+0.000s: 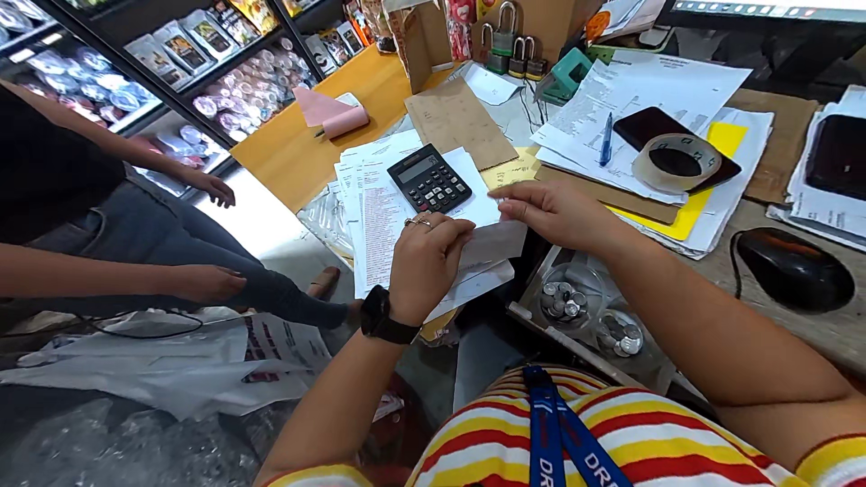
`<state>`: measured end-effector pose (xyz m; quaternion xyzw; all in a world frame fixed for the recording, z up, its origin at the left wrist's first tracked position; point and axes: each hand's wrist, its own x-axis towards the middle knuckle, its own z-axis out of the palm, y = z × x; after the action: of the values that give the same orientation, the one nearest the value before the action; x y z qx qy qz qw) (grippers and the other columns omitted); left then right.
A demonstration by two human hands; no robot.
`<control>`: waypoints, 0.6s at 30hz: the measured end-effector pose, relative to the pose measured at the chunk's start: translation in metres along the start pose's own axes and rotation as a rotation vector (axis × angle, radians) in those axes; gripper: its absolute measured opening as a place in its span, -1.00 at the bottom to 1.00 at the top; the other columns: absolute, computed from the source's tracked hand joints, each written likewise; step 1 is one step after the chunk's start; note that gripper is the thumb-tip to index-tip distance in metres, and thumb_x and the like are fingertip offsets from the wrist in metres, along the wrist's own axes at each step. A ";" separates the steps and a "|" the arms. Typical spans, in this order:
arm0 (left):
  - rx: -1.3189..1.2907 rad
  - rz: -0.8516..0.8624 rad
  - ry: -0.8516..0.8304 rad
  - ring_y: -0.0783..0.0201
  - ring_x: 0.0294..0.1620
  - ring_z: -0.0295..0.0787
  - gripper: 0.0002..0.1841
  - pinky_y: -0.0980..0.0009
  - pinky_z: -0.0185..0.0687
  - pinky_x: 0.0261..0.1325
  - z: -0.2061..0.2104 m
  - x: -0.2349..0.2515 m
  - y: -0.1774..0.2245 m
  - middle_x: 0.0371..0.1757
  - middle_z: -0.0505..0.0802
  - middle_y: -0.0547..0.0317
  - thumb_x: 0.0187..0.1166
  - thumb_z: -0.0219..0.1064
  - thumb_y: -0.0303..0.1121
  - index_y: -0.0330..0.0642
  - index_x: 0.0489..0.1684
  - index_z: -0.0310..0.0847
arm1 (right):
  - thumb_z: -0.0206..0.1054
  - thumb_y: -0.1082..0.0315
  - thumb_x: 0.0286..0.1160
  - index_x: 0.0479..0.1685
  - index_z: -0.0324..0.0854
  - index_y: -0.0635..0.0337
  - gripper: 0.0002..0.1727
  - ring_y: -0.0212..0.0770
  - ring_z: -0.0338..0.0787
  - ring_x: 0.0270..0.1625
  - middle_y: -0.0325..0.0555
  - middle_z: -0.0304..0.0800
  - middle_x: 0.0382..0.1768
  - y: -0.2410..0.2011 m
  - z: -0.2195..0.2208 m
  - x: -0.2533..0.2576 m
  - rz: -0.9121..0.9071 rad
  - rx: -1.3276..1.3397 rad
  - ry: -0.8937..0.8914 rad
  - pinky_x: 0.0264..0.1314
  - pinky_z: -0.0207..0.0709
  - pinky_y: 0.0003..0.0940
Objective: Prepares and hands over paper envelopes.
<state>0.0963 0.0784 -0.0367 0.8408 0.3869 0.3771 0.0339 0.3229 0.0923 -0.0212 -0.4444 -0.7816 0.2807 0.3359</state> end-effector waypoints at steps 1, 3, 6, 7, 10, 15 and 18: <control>0.008 -0.004 -0.006 0.04 -0.11 0.83 -0.88 0.14 0.67 0.12 0.000 0.000 0.000 -0.23 0.89 -0.08 0.48 0.40 -0.53 -0.31 -0.19 0.88 | 0.11 0.26 0.81 0.35 0.67 0.26 -0.63 -0.27 0.78 -0.22 -0.06 0.86 -0.20 -0.002 -0.001 0.000 -0.031 -0.046 0.044 -0.06 0.64 -0.25; 0.022 -0.012 -0.013 0.02 -0.13 0.81 -0.88 0.09 0.64 0.08 0.000 -0.001 0.001 -0.24 0.87 -0.08 0.49 0.38 -0.52 -0.31 -0.21 0.87 | 0.16 0.29 0.75 0.20 0.74 0.27 -0.67 -0.17 0.83 -0.16 -0.01 0.88 -0.17 -0.004 0.001 0.000 -0.188 -0.155 0.153 -0.01 0.66 -0.15; 0.048 -0.013 -0.012 0.01 -0.14 0.81 -0.87 0.07 0.62 0.05 0.001 -0.001 0.001 -0.25 0.87 -0.07 0.51 0.36 -0.51 -0.31 -0.23 0.86 | 0.37 0.30 0.53 -0.13 0.86 0.20 -0.81 0.07 0.85 0.00 0.02 0.90 -0.13 -0.010 0.014 0.000 -0.375 -0.306 0.174 0.25 0.51 0.23; 0.056 -0.014 -0.012 0.01 -0.14 0.81 -0.87 0.06 0.62 0.05 0.001 -0.001 0.001 -0.25 0.87 -0.07 0.51 0.35 -0.51 -0.31 -0.23 0.85 | 0.42 0.30 0.48 -0.19 0.87 0.18 -0.83 0.09 0.85 0.02 0.01 0.89 -0.14 -0.012 0.020 0.000 -0.403 -0.352 0.168 0.34 0.45 0.31; 0.077 -0.023 -0.018 -0.02 -0.11 0.82 -0.87 0.02 0.62 0.03 0.003 0.000 0.002 -0.23 0.87 -0.09 0.52 0.35 -0.50 -0.32 -0.24 0.84 | 0.49 0.34 0.37 -0.39 0.83 0.16 -0.90 0.04 0.87 -0.03 -0.06 0.89 -0.24 -0.010 0.034 0.004 -0.475 -0.469 0.227 0.43 0.38 0.35; 0.076 -0.021 -0.031 -0.01 -0.10 0.81 -0.86 0.01 0.58 0.05 0.004 -0.002 0.003 -0.24 0.86 -0.06 0.55 0.32 -0.48 -0.29 -0.25 0.83 | 0.47 0.31 0.42 -0.46 0.81 0.18 -0.83 0.02 0.86 -0.10 -0.07 0.87 -0.33 -0.001 0.030 0.004 -0.496 -0.501 0.198 0.42 0.40 0.30; 0.077 0.002 -0.032 0.00 -0.11 0.81 -0.85 0.01 0.57 0.08 0.006 -0.004 0.004 -0.25 0.87 -0.04 0.55 0.31 -0.47 -0.28 -0.26 0.83 | 0.38 0.24 0.53 -0.49 0.76 0.19 -0.73 0.00 0.86 -0.18 -0.06 0.83 -0.39 0.009 0.027 0.003 -0.535 -0.505 0.163 0.33 0.48 0.21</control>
<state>0.1008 0.0743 -0.0421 0.8479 0.3996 0.3485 0.0070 0.3056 0.0955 -0.0434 -0.3143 -0.8852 -0.0548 0.3386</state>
